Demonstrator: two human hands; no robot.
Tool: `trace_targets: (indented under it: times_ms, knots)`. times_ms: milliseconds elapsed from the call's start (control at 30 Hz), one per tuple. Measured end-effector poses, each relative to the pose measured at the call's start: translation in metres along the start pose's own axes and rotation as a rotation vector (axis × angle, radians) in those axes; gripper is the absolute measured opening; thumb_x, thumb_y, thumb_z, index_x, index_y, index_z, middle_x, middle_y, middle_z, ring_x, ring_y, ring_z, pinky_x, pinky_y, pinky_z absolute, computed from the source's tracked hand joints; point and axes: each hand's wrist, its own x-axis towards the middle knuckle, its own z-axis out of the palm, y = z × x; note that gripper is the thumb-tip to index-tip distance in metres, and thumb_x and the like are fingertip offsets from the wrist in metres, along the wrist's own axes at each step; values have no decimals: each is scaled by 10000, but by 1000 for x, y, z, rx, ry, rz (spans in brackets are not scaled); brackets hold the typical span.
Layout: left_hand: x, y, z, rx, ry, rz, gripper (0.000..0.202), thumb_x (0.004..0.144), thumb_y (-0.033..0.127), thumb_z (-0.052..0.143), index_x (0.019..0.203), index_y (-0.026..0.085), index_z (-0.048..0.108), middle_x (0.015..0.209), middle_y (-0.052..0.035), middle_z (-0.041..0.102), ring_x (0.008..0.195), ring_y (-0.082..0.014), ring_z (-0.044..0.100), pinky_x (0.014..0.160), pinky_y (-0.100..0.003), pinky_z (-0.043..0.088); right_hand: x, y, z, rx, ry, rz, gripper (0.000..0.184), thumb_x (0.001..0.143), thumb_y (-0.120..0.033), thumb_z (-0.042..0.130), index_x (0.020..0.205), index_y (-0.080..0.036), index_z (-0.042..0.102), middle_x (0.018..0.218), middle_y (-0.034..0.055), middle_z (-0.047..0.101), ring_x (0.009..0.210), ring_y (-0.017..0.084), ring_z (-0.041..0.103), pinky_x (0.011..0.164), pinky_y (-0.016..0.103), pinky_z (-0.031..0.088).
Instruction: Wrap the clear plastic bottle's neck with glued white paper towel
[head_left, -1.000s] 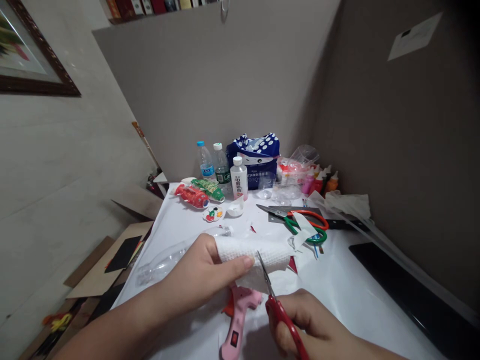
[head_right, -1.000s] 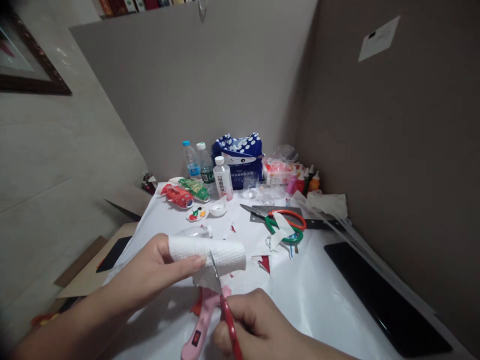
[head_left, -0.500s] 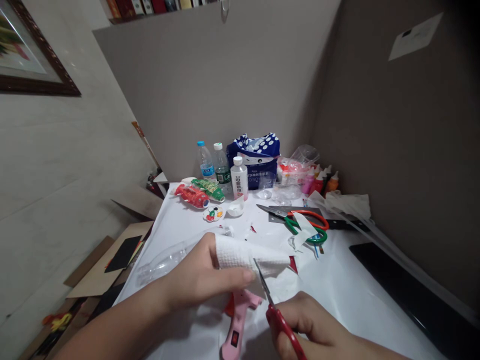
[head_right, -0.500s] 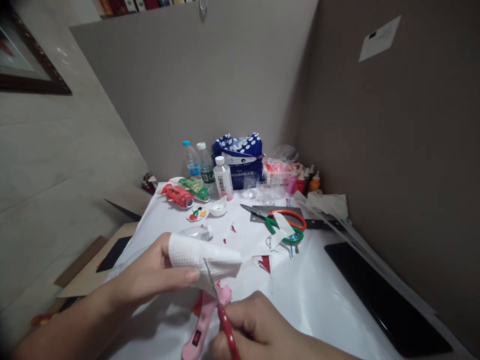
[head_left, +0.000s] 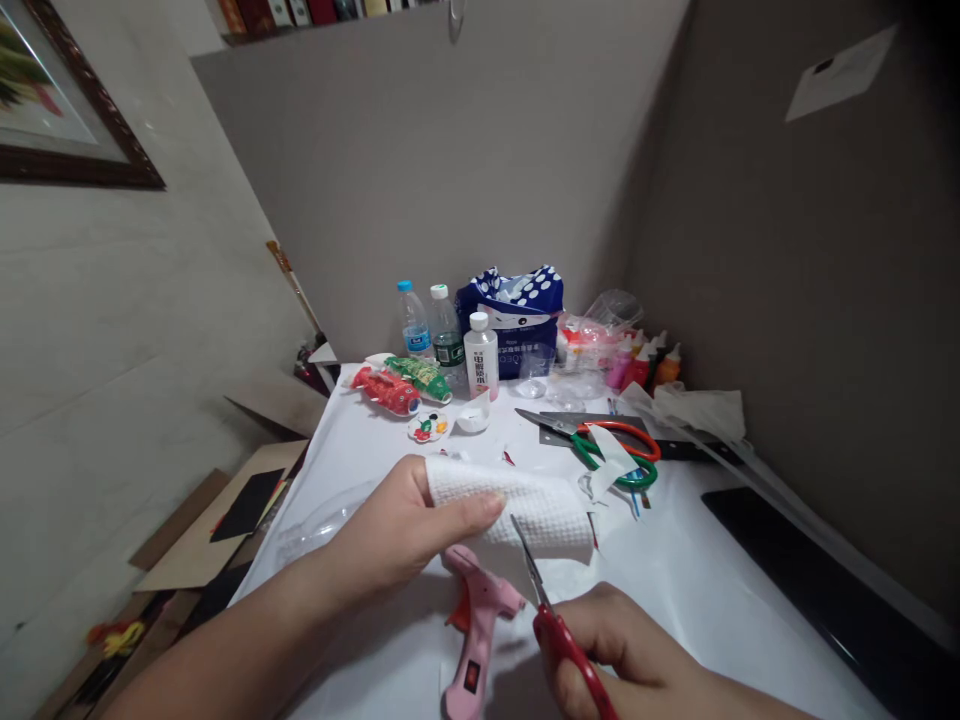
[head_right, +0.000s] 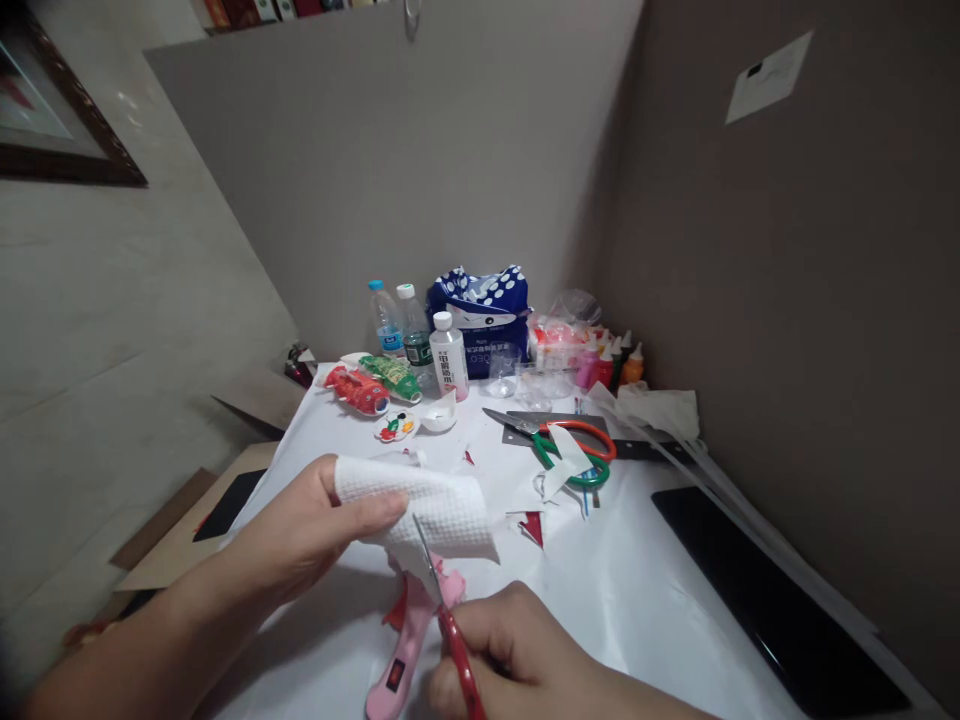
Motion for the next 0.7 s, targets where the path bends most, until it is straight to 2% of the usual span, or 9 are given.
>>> trace_targets:
  times_ms: [167,300,433,567,700]
  knots:
    - [0,-1,3,23,41,15,337,843,354,693,1126,174,727,965,-86,768,831,-207,717,780,-292,557,2,22,0,35,18,-81,312,820,-261,555,570,-188,384,529,-75,345,493,51,278,446,190,205]
    - [-2,4,5,36,24,12,316,843,333,700,1136,215,722,969,-45,770,842,-151,702,784,-217,535,2,31,-1,13,76,-87,304,835,-282,562,589,-183,413,542,-71,350,510,58,288,457,198,207]
    - [-4,9,7,74,2,41,252,839,278,706,1083,224,745,889,-5,770,784,-106,677,717,-154,511,2,27,-1,-7,53,-86,312,836,-304,568,591,-188,414,532,-70,352,499,60,294,452,199,213]
    - [-5,11,11,121,51,46,189,839,229,693,1011,196,765,792,9,752,726,-95,648,664,-143,492,3,20,2,13,45,-108,307,825,-281,548,577,-190,392,518,-71,337,486,57,274,440,198,198]
    - [-6,12,15,128,82,39,122,829,214,686,895,150,766,746,3,737,636,-84,611,605,-147,481,5,20,4,31,72,-133,314,825,-362,557,601,-184,426,536,-63,358,497,63,286,443,198,209]
